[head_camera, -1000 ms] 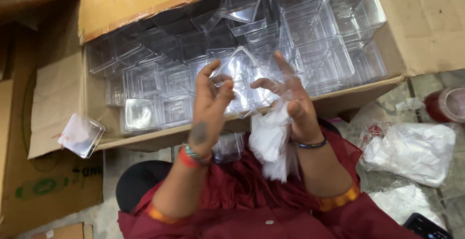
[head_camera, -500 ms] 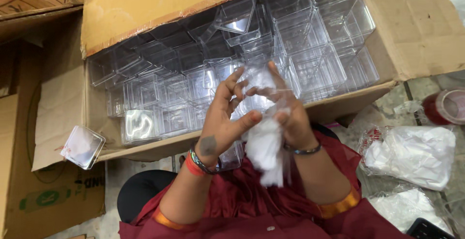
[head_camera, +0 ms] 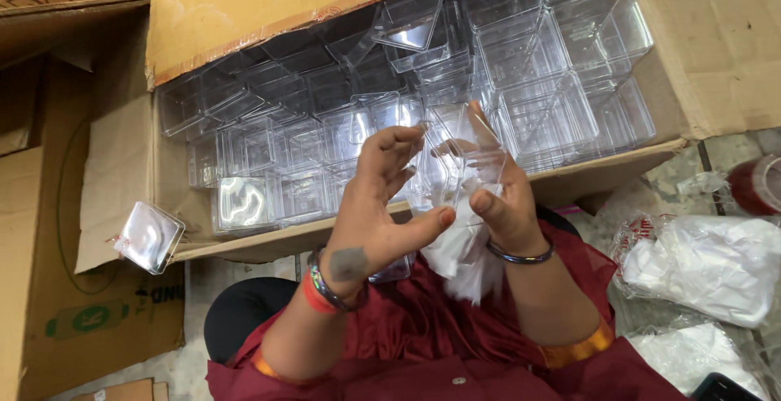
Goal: The person sits on the floor and packs clear plastic containers into white poly bags. They pick up containers from a large cardboard box, place them into bags, and set the filled bags aside. The person handles the containers one at a time, occasionally inspecting them before packing.
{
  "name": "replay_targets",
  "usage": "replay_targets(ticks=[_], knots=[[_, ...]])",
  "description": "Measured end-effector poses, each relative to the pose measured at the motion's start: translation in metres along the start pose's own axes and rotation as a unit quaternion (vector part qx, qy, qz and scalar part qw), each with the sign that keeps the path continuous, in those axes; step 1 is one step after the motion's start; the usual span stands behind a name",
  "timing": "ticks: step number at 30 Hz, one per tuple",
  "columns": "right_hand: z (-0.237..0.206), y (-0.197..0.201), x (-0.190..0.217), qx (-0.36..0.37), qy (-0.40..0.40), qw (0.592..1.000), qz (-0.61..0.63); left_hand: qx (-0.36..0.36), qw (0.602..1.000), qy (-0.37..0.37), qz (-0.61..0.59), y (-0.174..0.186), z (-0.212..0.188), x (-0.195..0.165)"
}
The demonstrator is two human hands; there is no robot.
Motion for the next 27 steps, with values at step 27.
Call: replay_targets(ticks=[27], knots=[[-0.002, 0.011, -0.012, 0.104, 0.0, 0.986, -0.127, 0.002, 0.999, -0.022, 0.037, 0.015, -0.012, 0.031]])
Point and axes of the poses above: each hand's wrist, its own z-axis towards the middle knuckle, its own y-axis out of the back of the hand, x = y × z, the point moved 1 cm from there along z, towards the middle knuckle, and after that the axes turned 7 degrees about -y, right-handed, at the moved point
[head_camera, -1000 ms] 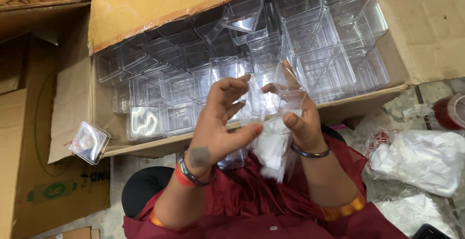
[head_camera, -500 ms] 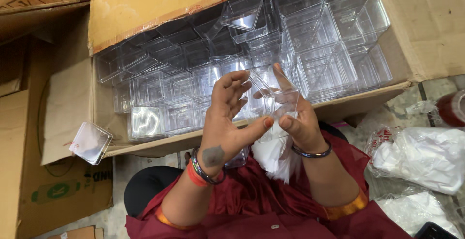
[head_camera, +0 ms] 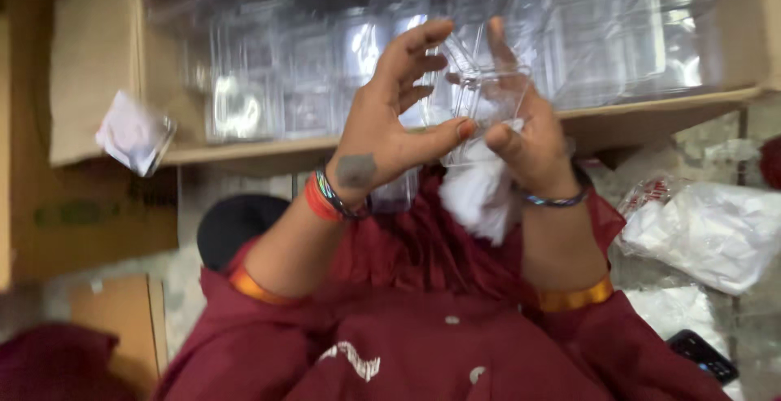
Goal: The person sits on the floor and packs clear plastic containers into white poly bags. They pick up containers from a large cardboard box, place them into bags, and set the filled bags aside. The person handles the containers one at a time, occasionally inspecting them before packing.
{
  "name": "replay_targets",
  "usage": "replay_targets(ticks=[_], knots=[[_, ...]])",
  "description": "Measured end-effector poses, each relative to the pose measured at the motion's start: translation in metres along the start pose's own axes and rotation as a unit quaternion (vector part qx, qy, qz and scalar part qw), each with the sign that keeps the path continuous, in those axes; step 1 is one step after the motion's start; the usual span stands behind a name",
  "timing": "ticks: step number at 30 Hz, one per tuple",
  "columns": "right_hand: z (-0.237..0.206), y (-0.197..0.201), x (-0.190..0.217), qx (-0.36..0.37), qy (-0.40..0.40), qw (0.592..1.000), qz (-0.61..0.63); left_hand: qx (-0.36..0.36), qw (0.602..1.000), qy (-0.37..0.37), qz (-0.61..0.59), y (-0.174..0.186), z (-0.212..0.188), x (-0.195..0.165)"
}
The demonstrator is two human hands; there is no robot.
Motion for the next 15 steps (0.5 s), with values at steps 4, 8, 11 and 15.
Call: replay_targets(ticks=[4, 8, 11, 15], knots=[[-0.004, -0.001, 0.019, 0.025, -0.048, 0.994, 0.095, -0.054, 0.998, 0.017, -0.021, 0.021, -0.05, -0.003], [-0.003, -0.029, 0.022, 0.118, -0.123, 0.985, -0.009, -0.11, 0.985, 0.08, -0.108, 0.018, -0.081, -0.003], [-0.002, -0.046, 0.022, 0.092, -0.106, 0.99, 0.002, -0.123, 0.981, 0.061, -0.141, 0.016, -0.09, -0.004], [-0.004, -0.049, 0.028, 0.125, -0.073, 0.988, 0.056, -0.1, 0.985, 0.043, -0.135, 0.012, -0.097, -0.009]])
Point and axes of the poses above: each hand's wrist, its own z-axis towards the middle knuckle, its own y-axis out of the back of the hand, x = y × z, the point moved 1 cm from there along z, towards the middle knuckle, and after that the axes turned 7 degrees about -y, right-handed, at the moved point
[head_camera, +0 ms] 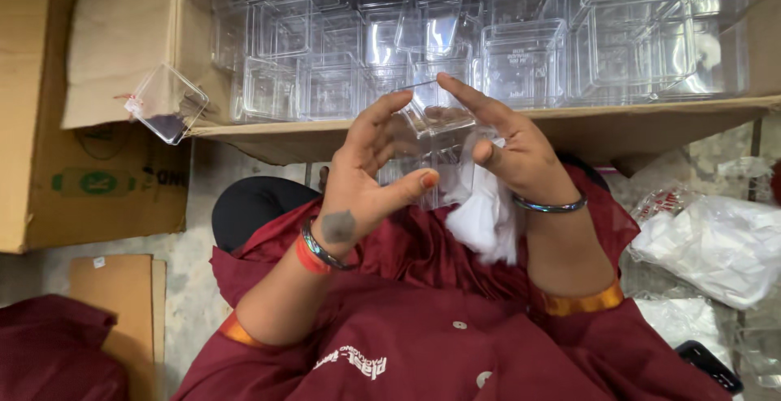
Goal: The person sits on the floor and packs clear plastic containers into white poly bags. They pick up containers from a large cardboard box, place them into bags, and set the filled bags aside. The person handles the containers one at a time, occasionally inspecting them before packing.
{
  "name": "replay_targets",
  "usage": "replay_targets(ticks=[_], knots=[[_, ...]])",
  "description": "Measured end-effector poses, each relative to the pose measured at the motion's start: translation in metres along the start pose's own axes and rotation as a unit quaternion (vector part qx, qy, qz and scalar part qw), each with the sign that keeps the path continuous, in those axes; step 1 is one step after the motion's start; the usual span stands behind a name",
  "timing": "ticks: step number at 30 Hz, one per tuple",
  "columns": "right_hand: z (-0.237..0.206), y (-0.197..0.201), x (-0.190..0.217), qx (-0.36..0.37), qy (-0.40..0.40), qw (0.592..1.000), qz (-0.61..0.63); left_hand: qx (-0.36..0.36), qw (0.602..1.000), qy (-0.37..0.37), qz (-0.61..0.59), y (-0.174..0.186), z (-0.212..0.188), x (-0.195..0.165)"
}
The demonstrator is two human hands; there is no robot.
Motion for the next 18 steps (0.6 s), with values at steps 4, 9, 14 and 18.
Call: replay_targets(ticks=[4, 9, 14, 18], knots=[[-0.005, 0.003, 0.002, 0.024, -0.023, 0.996, 0.085, 0.031, 0.997, -0.046, 0.045, -0.003, -0.001, -0.009], [-0.008, 0.005, 0.001, 0.004, -0.025, 0.994, 0.106, 0.059, 0.998, -0.018, 0.031, -0.003, 0.008, -0.019], [-0.011, 0.01, 0.001, -0.011, -0.009, 0.995, 0.099, 0.064, 0.997, -0.006, 0.032, -0.008, 0.012, -0.021], [-0.003, 0.012, -0.003, -0.012, -0.011, 0.999, 0.029, 0.035, 0.999, -0.012, 0.021, -0.01, 0.016, -0.011]])
Point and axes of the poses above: each hand's wrist, its own z-axis towards the middle knuckle, its own y-axis out of the back of the hand, x = y × z, the point moved 1 cm from there along z, towards the middle knuckle, and after that the axes turned 7 degrees about -y, right-handed, at the moved point
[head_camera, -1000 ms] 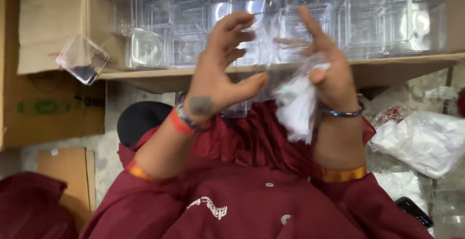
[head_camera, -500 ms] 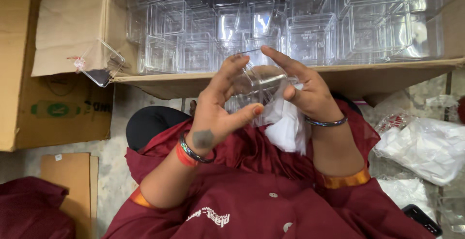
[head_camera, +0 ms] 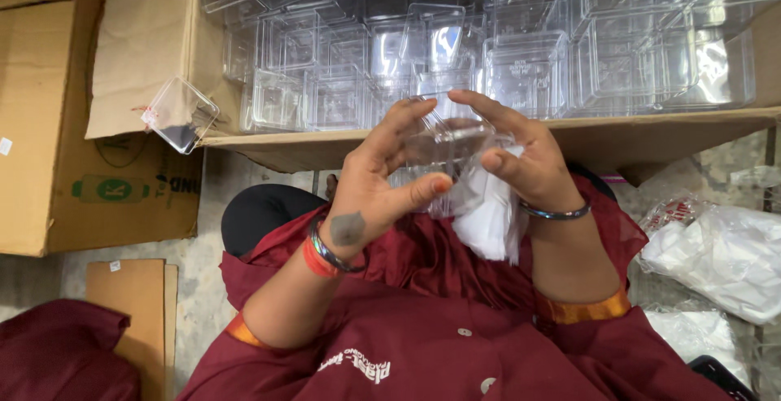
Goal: The person sits on the floor and packs clear plastic containers into white poly bags. They pick up containers from a large cardboard box, place them into bags, and set the filled bags aside. The person handles the containers one at a time, occasionally inspecting them before packing.
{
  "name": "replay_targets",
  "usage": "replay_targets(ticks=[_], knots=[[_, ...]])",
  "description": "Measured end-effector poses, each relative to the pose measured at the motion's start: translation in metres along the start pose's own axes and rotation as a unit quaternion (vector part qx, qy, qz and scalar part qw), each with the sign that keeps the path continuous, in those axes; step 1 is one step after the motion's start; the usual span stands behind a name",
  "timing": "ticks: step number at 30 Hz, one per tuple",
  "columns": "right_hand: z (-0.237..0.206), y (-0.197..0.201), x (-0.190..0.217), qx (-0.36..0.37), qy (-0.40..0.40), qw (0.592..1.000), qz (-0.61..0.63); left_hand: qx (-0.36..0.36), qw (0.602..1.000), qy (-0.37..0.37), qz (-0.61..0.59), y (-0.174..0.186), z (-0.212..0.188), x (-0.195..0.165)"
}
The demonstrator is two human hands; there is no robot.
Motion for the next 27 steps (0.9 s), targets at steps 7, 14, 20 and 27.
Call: replay_targets(ticks=[7, 14, 20, 27], knots=[[0.007, 0.001, 0.002, -0.022, -0.036, 0.991, -0.126, -0.052, 0.991, 0.068, 0.098, 0.029, -0.02, 0.022], [-0.012, 0.037, 0.015, -0.069, -0.045, 0.996, 0.016, 0.246, 0.825, -0.031, 0.508, 0.035, -0.052, 0.121], [-0.007, 0.035, 0.011, -0.048, -0.027, 0.998, -0.034, 0.332, 0.742, -0.086, 0.577, 0.048, -0.05, 0.187], [-0.018, 0.051, 0.011, -0.025, -0.05, 0.997, 0.062, 0.207, 0.855, -0.212, 0.426, 0.029, -0.051, 0.116]])
Point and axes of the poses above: each hand's wrist, its own z-axis towards the middle knuckle, its own y-axis out of the back of the hand, x = y × z, the point moved 1 cm from there along z, towards the middle knuckle, and after that the axes turned 7 degrees about -y, right-handed, at the moved point
